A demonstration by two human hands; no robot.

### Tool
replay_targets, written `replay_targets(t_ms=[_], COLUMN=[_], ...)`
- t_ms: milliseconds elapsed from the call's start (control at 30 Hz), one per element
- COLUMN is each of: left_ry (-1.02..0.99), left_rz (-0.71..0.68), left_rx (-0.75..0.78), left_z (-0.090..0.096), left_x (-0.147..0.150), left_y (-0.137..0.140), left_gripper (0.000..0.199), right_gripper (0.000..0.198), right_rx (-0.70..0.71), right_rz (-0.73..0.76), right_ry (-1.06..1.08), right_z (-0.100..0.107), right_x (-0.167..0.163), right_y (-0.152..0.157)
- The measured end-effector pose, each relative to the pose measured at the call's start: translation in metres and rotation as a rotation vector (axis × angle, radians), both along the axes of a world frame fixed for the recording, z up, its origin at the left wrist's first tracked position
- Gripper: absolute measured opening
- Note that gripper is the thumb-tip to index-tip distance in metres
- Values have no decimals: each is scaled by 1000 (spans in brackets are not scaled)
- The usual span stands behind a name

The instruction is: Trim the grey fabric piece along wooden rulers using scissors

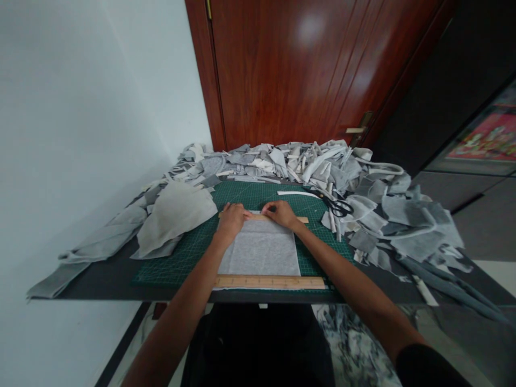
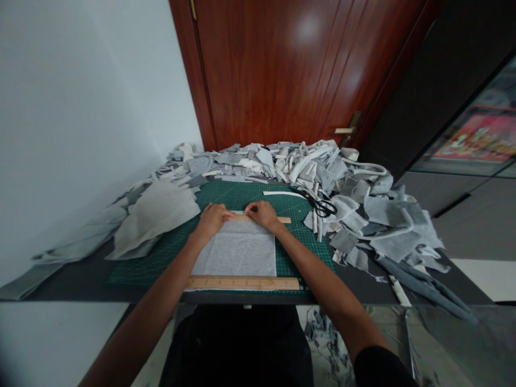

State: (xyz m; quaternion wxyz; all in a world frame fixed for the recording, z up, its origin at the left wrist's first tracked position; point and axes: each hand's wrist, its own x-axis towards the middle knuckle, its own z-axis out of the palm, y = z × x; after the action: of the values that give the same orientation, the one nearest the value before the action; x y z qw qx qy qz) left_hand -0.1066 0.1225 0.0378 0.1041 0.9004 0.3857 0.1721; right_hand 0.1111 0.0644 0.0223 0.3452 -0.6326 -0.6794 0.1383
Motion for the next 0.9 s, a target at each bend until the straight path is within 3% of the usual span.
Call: replay_targets(t_ms=[367,467,633,900], left_ry=[-10,-21,-13,40], left_rz=[66,86,70,82], left_rx=[-71,-86,-93,-69], left_z=[10,10,13,16], left_x=[-1,-2,0,2], left_y=[-8,-7,-9,-12], left_gripper=[20,29,18,17], right_gripper=[19,19,18,18], right_rx=[-3,5,-8,-45], right_rz=[57,62,74,79], right_ry=[-67,-100,-208,-315], right_z=[2,3,11,21], right_x=[-37,-39,-40,-30], right_y=[25,25,24,15])
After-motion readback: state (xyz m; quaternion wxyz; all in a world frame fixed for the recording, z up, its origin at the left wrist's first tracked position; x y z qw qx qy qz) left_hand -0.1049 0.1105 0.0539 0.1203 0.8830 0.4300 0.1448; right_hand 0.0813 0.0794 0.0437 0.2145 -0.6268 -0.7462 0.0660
